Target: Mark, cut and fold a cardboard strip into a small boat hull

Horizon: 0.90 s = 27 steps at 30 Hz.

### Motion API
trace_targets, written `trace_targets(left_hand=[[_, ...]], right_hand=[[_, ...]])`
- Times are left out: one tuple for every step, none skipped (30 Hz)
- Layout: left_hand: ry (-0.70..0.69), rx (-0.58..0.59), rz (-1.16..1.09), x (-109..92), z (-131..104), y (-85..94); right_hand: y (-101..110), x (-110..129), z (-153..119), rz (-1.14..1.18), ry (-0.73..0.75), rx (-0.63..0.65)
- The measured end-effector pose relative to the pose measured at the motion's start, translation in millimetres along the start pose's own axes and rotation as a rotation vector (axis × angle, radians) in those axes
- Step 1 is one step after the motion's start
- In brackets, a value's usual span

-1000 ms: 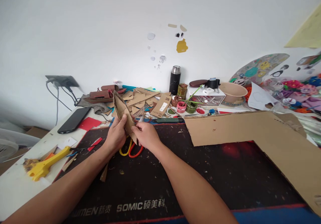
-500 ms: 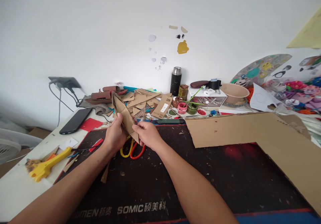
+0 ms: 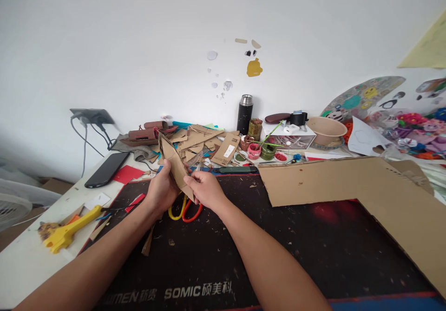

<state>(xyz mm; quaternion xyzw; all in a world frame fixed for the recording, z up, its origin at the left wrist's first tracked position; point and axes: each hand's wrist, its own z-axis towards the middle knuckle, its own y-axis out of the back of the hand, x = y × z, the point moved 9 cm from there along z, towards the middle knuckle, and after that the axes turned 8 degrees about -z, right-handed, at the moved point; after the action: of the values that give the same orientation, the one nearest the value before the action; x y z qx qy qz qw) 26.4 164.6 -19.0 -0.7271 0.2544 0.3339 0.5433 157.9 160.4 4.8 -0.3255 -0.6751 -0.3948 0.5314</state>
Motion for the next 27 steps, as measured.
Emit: trace_targets(left_hand=[[-0.005,-0.009,-0.004,0,0,0.9],[-0.016,-0.013,-0.008,0,-1,1.0],[-0.030,-0.010,-0.010,0,-1,0.1],[-0.045,-0.004,-0.009,0,-3,-1.6],[-0.057,0.002,-0.005,-1,-4,-3.9],[-0.068,0.009,0.004,-1,-6,-6.6],[-0.082,0.012,0.015,-2,-9,-9.4],[-0.096,0.014,0.027,-3,-12,-12.3],[-0.112,0.018,0.039,-4,-14,-15.4],[-0.127,0.024,0.052,-6,-17,-18.6],[-0.135,0.035,0.067,-8,-19,-21.9],[-0.137,0.043,0.081,-9,-20,-24.5],[-0.131,0.047,0.089,-10,-20,-26.0],[-0.120,0.044,0.090,-11,-20,-26.4],[-0.106,0.037,0.090,-12,-20,-26.1],[-0.090,0.032,0.093,-12,-19,-25.4],[-0.078,0.032,0.102,-13,-18,-25.1],[-0.074,0.040,0.118,-14,-18,-25.5],[-0.078,0.053,0.139,-15,-17,-26.2],[-0.086,0.066,0.159,-17,-17,-27.1],[-0.097,0.076,0.173,-19,-17,-27.7],[-0.107,0.078,0.178,-20,-17,-27.6],[-0.109,0.076,0.177,-21,-16,-27.0],[-0.105,0.070,0.170,-22,-16,-26.0],[-0.100,0.063,0.157,-22,-15,-24.8],[-0.095,0.053,0.139,-22,-14,-23.4],[-0.092,0.043,0.119,-22,-13,-21.9]], right_hand=[[0,0,0,-0.013,0.003,-0.003],[0,0,1,-0.020,0.006,-0.005],[0,-1,1,-0.022,0.005,-0.006],[-1,-2,2,-0.019,0.003,-0.004],[-1,-3,3,-0.014,0.004,0.000],[-2,-5,4,-0.010,0.007,0.004],[-3,-6,5,-0.012,0.014,0.007],[-3,-7,7,-0.018,0.024,0.007],[-3,-8,8,-0.026,0.035,0.006],[-2,-8,8,-0.034,0.043,0.004],[-2,-8,8,-0.041,0.047,0.005],[-2,-8,8,-0.046,0.048,0.010],[-2,-7,8,-0.049,0.050,0.016],[-2,-6,8,-0.057,0.055,0.028],[-3,-5,7,-0.072,0.061,0.041],[-3,-4,6,-0.091,0.066,0.055],[-4,-3,5,-0.112,0.068,0.069],[-5,-2,4,-0.133,0.070,0.080],[-6,-1,3,-0.150,0.074,0.087],[-6,1,2,-0.154,0.079,0.091],[-6,2,1,-0.142,0.083,0.094],[-7,4,0,-0.113,0.082,0.099],[-7,5,-1,-0.072,0.075,0.104],[-8,6,-1,-0.026,0.065,0.106],[-7,6,-1,0.015,0.054,0.102],[-6,7,-2,0.039,0.047,0.089],[-5,8,-2,0.039,0.049,0.068]])
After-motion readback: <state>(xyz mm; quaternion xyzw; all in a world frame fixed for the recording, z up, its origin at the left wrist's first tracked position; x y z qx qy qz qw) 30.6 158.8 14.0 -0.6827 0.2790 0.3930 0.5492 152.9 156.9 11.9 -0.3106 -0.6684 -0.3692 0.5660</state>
